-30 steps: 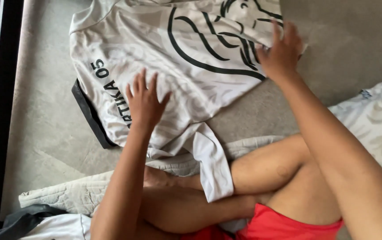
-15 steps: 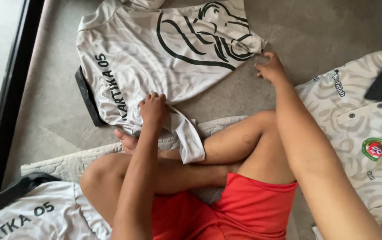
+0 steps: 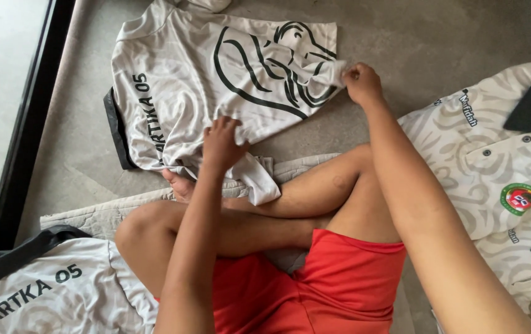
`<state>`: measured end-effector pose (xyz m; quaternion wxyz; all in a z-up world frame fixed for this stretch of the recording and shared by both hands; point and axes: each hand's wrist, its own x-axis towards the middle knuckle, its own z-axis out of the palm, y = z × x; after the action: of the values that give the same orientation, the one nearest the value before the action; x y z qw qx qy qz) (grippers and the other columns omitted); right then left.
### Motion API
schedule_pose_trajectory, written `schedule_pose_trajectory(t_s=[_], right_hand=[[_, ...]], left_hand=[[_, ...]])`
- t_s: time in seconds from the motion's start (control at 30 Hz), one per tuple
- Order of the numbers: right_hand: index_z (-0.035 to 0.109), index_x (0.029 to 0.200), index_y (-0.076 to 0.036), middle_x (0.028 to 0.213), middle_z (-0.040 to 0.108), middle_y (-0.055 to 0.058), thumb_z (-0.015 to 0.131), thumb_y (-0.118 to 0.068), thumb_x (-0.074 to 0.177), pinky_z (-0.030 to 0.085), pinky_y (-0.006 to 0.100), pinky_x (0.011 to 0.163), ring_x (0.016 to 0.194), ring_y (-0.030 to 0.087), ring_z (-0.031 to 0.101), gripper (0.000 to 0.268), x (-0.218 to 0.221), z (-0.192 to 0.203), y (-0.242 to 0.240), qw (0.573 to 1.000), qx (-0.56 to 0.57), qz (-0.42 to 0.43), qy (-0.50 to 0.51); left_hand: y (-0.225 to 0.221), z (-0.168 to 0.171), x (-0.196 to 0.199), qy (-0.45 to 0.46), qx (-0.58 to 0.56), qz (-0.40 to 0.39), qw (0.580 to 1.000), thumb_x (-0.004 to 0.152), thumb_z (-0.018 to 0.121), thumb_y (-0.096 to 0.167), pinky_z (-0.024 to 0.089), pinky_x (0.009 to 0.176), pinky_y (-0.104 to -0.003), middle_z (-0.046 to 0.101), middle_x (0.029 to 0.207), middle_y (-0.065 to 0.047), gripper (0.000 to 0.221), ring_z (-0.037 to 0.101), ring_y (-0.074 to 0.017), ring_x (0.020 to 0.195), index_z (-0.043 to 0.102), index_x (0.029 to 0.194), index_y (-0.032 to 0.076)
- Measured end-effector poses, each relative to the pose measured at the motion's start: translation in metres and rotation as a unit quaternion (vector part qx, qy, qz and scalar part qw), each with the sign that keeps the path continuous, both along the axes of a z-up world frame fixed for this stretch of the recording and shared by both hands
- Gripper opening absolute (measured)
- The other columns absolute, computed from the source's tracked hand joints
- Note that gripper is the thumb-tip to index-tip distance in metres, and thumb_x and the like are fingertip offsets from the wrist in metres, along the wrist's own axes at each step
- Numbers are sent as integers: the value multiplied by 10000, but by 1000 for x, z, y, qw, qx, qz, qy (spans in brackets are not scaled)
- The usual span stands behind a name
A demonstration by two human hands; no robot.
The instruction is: The person sits on a mat and folds a white polo shirt with a black collar, smoothing it and placing it on a stack. They then unfold a white t-shirt with a graphic print, smooth it out, and begin folding it.
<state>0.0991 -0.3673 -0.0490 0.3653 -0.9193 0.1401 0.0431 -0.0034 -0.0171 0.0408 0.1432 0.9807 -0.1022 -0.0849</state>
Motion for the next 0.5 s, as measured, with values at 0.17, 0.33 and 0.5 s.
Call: schedule_pose_trajectory(t_s=[0.17,0.33,0.5], right_hand=[[606,938,-28,832,601,168,462,-269,893,501,424,627,789,310,613,284,-22,40,10,998,18,-47,-41],[623,1068,-3,1003,633,198,561,-361,813,539,390,582,779,316,641,444,-33,52,9,986,-44,-14,163],[552,1174,47,1096,572,291,625,-303,821,514,435,729,971,397,585,502,-24,47,3,987,23,19,158]], left_hand=[[-6,-64,3,57,74,-57,994,795,564,471,402,896,-434,536,1072,-54,415,504,-232,1061,534,1081,171],[-3,-60,1,99,74,-52,991,795,586,449,441,844,-430,550,997,-68,381,540,-253,1006,524,1008,139],[-2,-45,1,113,63,-78,989,813,594,439,448,842,-437,580,954,-82,364,575,-263,984,558,971,113]])
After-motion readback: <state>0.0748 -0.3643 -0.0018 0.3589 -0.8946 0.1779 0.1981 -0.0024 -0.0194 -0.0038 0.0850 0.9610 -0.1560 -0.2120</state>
